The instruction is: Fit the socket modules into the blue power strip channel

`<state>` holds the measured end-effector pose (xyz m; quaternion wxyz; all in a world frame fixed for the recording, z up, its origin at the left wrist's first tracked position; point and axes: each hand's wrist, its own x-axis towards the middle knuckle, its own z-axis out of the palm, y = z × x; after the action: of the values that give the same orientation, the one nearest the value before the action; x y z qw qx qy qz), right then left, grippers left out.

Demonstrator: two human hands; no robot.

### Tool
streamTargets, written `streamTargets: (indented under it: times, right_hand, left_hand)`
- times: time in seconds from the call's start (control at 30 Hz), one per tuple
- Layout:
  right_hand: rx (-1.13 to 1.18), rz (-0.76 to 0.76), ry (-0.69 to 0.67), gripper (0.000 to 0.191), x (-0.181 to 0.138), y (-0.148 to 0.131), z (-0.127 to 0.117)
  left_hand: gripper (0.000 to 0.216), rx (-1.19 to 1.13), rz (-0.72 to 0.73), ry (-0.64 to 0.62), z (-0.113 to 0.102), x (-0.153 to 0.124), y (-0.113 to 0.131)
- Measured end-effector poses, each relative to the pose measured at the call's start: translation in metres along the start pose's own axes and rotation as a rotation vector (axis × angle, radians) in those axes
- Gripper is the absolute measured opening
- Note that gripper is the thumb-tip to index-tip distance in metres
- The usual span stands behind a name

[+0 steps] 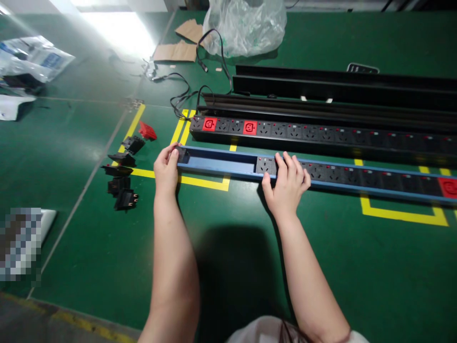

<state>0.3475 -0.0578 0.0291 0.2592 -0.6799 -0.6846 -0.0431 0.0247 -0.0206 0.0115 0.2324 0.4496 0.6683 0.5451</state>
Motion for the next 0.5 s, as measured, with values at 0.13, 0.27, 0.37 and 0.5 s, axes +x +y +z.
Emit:
streamTargets:
  times: [0.13,0.27,0.37,0.5]
  right_hand:
    - [-0.003,0.003,0.006,0.058,0.001,-0.001,-0.001]
    - [0.011,0.010,-0.012,0.059,0.001,-0.002,-0.001]
    - [0.016,0.013,-0.017,0.058,0.001,-0.002,-0.001]
    - [-0.005,0.014,-0.016,0.058,0.001,-0.002,-0.001]
  left_hand:
    - [0.046,0.079,0.002,0.056,0.010,-0.016,0.003]
    - [0.045,0.073,-0.006,0.066,0.011,-0.018,0.001]
    - [0.046,0.057,-0.011,0.051,0.010,-0.014,-0.002]
    - [0.052,0.022,-0.034,0.034,0.010,-0.012,-0.004]
